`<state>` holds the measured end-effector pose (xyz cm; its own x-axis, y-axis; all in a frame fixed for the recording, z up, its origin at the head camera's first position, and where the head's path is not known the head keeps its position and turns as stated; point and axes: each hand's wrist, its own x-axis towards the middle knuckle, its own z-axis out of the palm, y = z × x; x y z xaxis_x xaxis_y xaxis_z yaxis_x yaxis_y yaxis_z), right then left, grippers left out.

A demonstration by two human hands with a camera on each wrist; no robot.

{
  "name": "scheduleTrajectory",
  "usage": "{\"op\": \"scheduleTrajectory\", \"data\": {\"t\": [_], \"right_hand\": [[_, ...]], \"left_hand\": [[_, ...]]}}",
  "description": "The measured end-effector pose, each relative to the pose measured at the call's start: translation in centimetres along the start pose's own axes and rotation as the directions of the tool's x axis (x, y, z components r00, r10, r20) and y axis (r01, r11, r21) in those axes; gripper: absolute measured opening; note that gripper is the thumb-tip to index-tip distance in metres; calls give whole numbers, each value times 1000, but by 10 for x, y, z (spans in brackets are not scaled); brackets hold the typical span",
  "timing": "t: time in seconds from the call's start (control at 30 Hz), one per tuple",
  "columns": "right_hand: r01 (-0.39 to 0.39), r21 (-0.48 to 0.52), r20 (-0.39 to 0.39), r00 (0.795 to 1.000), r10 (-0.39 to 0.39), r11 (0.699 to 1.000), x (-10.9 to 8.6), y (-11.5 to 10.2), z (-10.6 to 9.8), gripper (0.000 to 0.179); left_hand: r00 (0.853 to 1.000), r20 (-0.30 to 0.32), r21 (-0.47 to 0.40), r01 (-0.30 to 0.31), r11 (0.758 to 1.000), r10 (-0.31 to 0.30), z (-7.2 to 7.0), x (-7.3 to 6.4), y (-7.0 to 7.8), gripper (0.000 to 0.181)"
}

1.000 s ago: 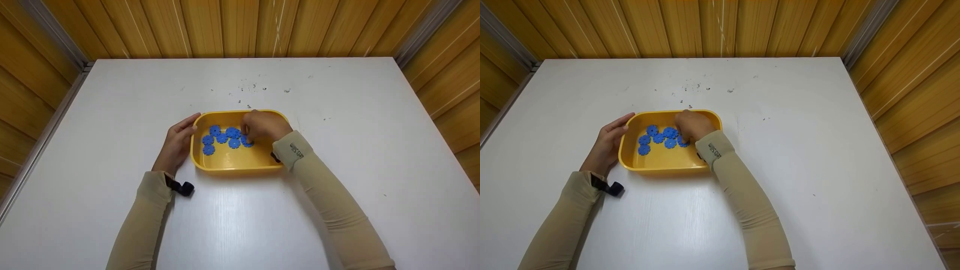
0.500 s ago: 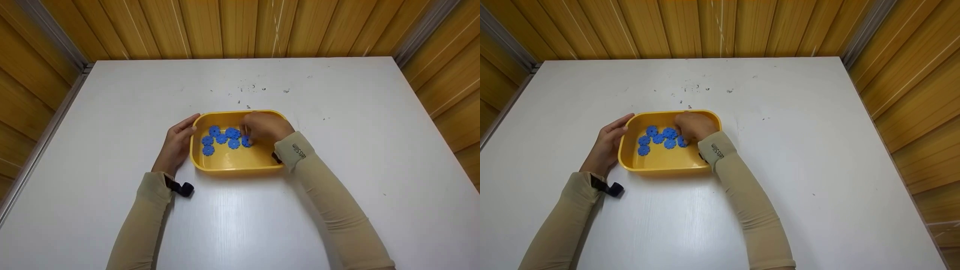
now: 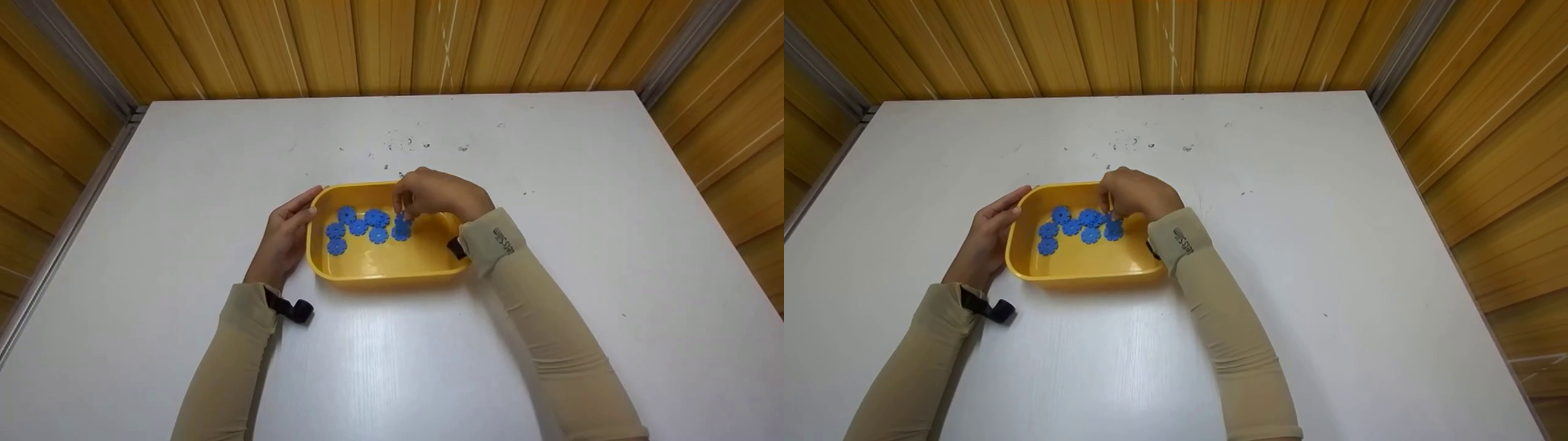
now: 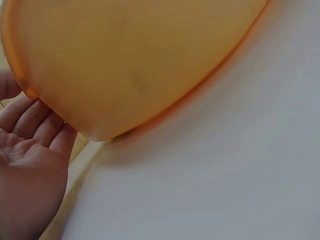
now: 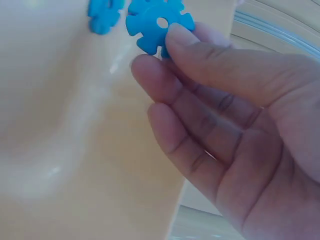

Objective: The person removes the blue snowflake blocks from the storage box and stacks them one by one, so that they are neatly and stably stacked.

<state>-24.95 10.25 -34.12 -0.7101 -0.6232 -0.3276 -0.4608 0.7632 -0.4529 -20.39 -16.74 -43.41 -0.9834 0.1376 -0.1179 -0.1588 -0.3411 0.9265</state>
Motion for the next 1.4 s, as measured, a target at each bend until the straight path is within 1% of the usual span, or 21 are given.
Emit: {"op": "scheduleTrajectory", "data": {"t": [0.23, 0.33, 0.43, 0.63, 0.7, 0.83, 0.93, 1.03, 1.1, 1.23, 1.33, 1.4], "right_hand": [[36, 67, -41, 999, -33, 997, -11, 4, -13, 11], [49, 68, -75, 996, -44, 997, -16, 6, -18, 13], [52, 60, -112, 993, -45, 997, -21, 9, -23, 14], [67, 99, -191, 980, -47, 993, -31, 21, -27, 14], [74, 111, -223, 974, -48, 991, -35, 25, -27, 14], [63, 138, -279, 960, -22, 988, -42, 36, -24, 15], [52, 189, -320, 947, 12, 981, -49, 46, -21, 15], [50, 234, -365, 930, 40, 971, -55, 55, -17, 15], [40, 253, -389, 919, 64, 967, -58, 61, -15, 16], [2, 252, -428, 897, 110, 968, -65, 71, -12, 18], [-23, 271, -454, 879, 148, 962, -69, 79, -10, 19], [-39, 294, -460, 870, 177, 955, -72, 85, -8, 19]], "left_hand": [[1000, 14, -7, -3, 1000, 4, 0, 1, -2, 47], [1000, 19, -21, -19, 1000, 20, 0, 2, -3, 47], [999, 16, -15, -31, 999, 31, -1, 2, -4, 48], [1000, -4, 8, -25, 1000, 25, -2, 2, -4, 48], [1000, -2, 4, -26, 1000, 26, -2, 2, -4, 48], [1000, -5, -8, -21, 1000, 21, -4, 1, -6, 47], [1000, -5, -6, -20, 1000, 20, -4, 0, -7, 47], [1000, -2, -2, -23, 1000, 23, -5, 0, -8, 47], [1000, 1, -8, -25, 1000, 25, -5, 1, -8, 47], [1000, 1, -26, -25, 999, 25, -4, 2, -8, 46], [1000, 3, -37, -25, 999, 25, -4, 2, -8, 46], [1000, 1, -43, -23, 999, 23, -3, 2, -8, 46]]}}
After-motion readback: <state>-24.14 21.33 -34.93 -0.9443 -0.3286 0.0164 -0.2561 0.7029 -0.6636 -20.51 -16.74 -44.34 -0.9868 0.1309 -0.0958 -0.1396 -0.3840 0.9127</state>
